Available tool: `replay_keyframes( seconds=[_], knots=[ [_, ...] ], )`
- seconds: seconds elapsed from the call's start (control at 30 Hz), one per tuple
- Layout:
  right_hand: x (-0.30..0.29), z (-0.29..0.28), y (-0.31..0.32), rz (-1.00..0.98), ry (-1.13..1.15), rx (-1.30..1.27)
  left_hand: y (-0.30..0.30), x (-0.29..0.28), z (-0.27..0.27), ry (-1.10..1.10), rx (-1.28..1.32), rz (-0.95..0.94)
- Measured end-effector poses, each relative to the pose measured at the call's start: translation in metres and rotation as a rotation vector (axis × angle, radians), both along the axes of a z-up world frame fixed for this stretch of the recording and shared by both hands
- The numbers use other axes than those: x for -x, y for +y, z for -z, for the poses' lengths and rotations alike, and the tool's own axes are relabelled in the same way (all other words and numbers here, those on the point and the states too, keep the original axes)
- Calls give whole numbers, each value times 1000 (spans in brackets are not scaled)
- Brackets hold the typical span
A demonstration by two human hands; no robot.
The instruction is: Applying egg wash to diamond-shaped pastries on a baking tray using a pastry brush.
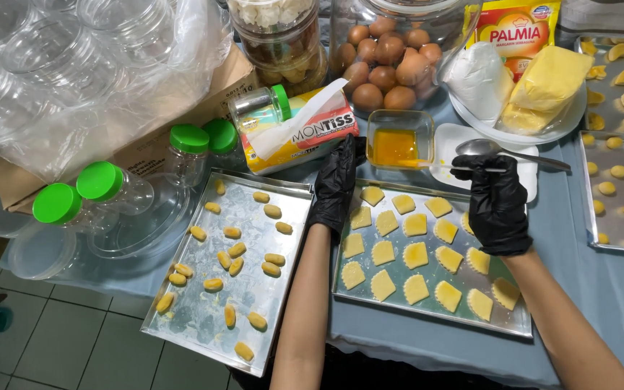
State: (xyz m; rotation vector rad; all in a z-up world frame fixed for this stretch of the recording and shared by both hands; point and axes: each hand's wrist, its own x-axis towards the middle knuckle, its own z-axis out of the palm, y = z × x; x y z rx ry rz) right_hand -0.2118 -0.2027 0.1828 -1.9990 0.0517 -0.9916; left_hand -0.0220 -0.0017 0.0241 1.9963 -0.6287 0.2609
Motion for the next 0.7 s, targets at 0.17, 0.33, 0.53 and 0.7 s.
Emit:
replay_keyframes(
  seconds=[0.17,0.33,0.53,0.7],
  knots=[
    [21,-6,-9,-164,-17,53,-4,-25,63,-620,-436,-148],
    [23,8,-25,-179,-69,-21,-5,-22,50,-161,-120,-7],
    [33,-5,-40,-56,48,-66,-3,8,-36,0,-1,30],
    [50,3,-84,-53,144,-587,-2,-1,-20,287,10,-33]
  ],
)
